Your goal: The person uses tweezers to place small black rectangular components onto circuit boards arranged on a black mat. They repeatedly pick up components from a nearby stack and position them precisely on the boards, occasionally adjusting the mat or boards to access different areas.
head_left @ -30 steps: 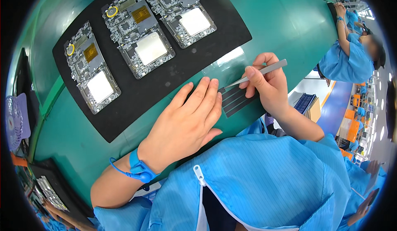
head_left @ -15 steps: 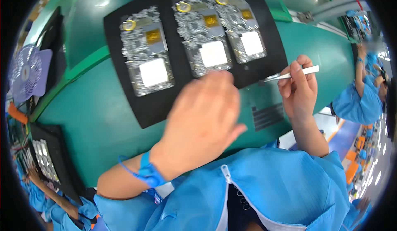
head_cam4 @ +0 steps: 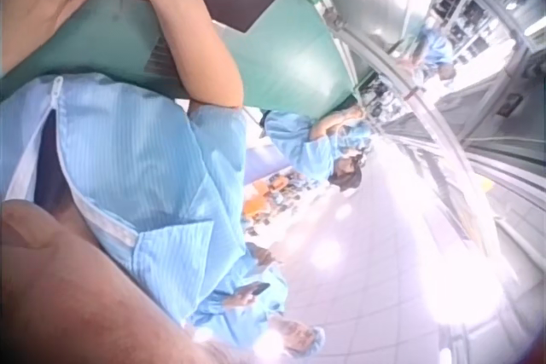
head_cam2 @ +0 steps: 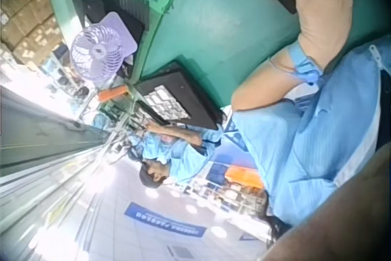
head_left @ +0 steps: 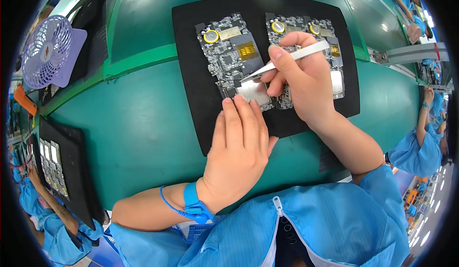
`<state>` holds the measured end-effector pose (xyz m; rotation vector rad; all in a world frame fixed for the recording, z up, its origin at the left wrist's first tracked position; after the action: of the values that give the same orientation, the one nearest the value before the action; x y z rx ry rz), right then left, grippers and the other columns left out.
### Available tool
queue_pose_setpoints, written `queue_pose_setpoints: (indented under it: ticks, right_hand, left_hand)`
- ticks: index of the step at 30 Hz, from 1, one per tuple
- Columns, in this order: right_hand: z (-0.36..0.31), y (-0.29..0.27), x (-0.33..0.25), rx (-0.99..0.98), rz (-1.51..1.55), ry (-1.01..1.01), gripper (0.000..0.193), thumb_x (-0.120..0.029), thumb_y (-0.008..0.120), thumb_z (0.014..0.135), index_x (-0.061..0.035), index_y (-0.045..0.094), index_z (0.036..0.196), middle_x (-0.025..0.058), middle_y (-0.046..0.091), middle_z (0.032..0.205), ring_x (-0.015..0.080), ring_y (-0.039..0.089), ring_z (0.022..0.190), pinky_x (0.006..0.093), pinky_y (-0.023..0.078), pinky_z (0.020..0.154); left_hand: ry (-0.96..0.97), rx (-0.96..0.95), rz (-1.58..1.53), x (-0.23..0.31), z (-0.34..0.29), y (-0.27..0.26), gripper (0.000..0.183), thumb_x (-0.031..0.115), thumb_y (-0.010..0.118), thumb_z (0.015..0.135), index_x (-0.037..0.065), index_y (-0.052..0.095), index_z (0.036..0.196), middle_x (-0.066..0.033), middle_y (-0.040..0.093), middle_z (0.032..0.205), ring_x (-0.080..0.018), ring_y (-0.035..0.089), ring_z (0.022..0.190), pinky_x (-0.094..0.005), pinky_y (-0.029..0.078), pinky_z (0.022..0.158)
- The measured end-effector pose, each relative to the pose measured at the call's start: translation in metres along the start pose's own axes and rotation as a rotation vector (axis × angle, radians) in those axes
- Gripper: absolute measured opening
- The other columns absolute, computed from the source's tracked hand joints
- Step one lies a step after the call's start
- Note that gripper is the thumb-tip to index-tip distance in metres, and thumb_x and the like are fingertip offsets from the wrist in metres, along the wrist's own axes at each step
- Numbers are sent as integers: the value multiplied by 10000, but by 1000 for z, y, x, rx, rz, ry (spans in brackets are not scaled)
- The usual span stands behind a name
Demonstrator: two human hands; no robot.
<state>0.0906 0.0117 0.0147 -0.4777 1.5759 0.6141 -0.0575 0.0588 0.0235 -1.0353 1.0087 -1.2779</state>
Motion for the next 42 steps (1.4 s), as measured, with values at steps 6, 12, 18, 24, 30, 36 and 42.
queue_pose_setpoints:
  ticks: [6, 12, 18, 24, 30, 36, 42]
  right_hand:
    - [-1, 2, 2, -24, -22, 29, 258, -142, 576, 919, -17, 397, 1058, 102, 620, 697, 84, 587, 519, 187, 482, 460]
    - [-3, 5, 0, -31, -16, 13, 250, -135, 573, 923, -31, 390, 1057, 99, 611, 707, 101, 605, 549, 188, 490, 465]
    - [-2, 5, 2, -50, -22, -9, 234, -122, 562, 929, -39, 386, 1059, 97, 622, 722, 98, 609, 555, 181, 486, 466]
    - [-2, 5, 0, -42, -26, -20, 230, -113, 561, 928, -31, 386, 1053, 88, 617, 710, 91, 607, 550, 179, 487, 466]
    - [-1, 6, 1, -48, -27, 2, 235, -107, 567, 922, -21, 390, 1050, 78, 609, 709, 83, 605, 552, 179, 489, 468]
    - [-8, 7, -1, -48, -201, -100, 247, -98, 579, 915, -11, 391, 1050, 77, 610, 719, 62, 591, 558, 172, 488, 489]
    - [-16, 3, 2, -63, -127, -320, 223, -69, 557, 921, -9, 376, 1036, 102, 619, 751, 68, 591, 567, 175, 485, 503]
  left_hand:
    - [41, 35, 27, -1, -3, 9, 577, 352, 629, 777, -117, 569, 1108, -304, 542, 1119, -415, 552, 1031, -400, 500, 837]
    - [54, 32, 48, 0, -3, 9, 572, 360, 604, 787, -117, 579, 1101, -306, 552, 1104, -416, 560, 1023, -396, 502, 840]
    - [58, 18, 70, -1, -2, 7, 565, 350, 598, 793, -120, 576, 1106, -308, 556, 1096, -416, 564, 1020, -392, 503, 841]
    - [24, 34, 18, -1, -1, 8, 544, 346, 635, 762, -87, 581, 1087, -309, 525, 1153, -391, 549, 1022, -372, 496, 818]
    - [-44, 97, -135, -10, 2, 12, 516, 319, 726, 674, -17, 568, 1032, -318, 476, 1201, -372, 522, 1002, -375, 476, 760]
    - [-30, 65, -238, -18, 5, 8, 535, 316, 743, 648, -10, 565, 1032, -324, 455, 1216, -378, 502, 1034, -399, 471, 784]
    - [28, 55, -103, -8, -1, 5, 548, 322, 696, 702, -62, 590, 1078, -273, 489, 1161, -395, 510, 1043, -380, 484, 841]
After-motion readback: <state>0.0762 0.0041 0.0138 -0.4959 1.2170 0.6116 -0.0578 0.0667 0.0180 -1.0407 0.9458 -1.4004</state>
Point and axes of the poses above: each hand's wrist, its own z-axis towards the middle knuckle, its own y-axis out of the palm, x = y × z, the point moved 4 cm from there along z, towards the middle knuckle
